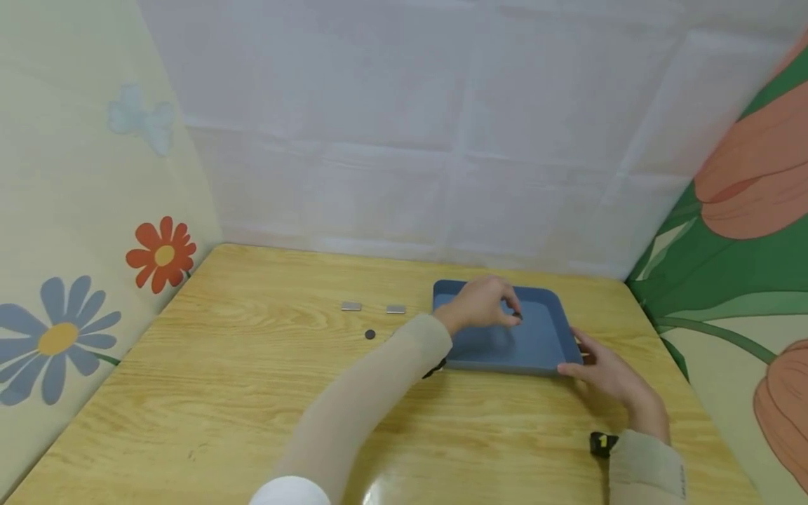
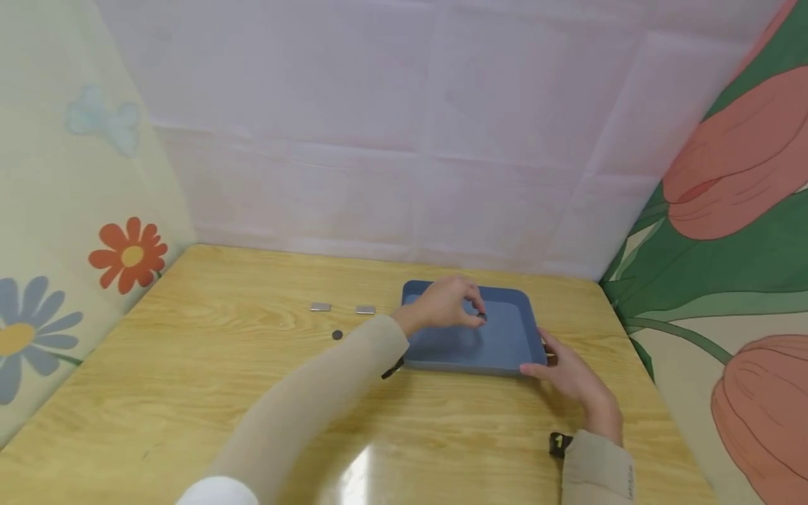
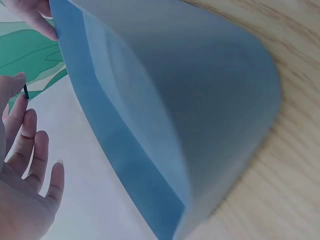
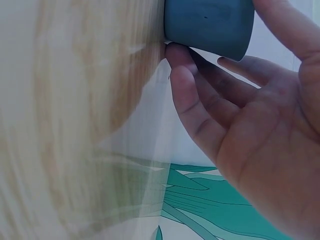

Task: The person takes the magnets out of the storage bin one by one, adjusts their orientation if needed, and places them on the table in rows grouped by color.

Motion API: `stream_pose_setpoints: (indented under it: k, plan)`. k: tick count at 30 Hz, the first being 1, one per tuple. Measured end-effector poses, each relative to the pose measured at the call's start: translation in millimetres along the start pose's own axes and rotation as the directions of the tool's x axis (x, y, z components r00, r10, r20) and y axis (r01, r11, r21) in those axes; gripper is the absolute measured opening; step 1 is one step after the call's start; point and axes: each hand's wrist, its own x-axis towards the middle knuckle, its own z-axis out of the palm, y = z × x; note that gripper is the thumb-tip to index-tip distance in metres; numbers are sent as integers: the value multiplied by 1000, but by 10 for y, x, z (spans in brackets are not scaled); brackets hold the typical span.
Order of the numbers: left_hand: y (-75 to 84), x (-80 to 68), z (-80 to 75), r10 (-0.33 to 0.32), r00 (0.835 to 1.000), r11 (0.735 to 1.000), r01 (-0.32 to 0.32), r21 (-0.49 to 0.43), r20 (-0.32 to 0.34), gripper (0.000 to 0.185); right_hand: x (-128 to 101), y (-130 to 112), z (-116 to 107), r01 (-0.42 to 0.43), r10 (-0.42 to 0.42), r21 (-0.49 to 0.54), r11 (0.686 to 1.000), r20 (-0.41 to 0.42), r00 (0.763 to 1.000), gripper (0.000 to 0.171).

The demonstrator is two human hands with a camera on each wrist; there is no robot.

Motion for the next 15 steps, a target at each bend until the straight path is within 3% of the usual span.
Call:
stream_pose_setpoints:
  k: [9,15]
  plan:
    - [-36,-182,-126,-37,999,997,37,67,-3,17,19,1,-13,6,-6,-15,1000,5,1000,99]
    - [-134,-345,-162,-37,999,998,38,55,-23,16,6,7,-24,4,-3,-13,1000,21,1000,99]
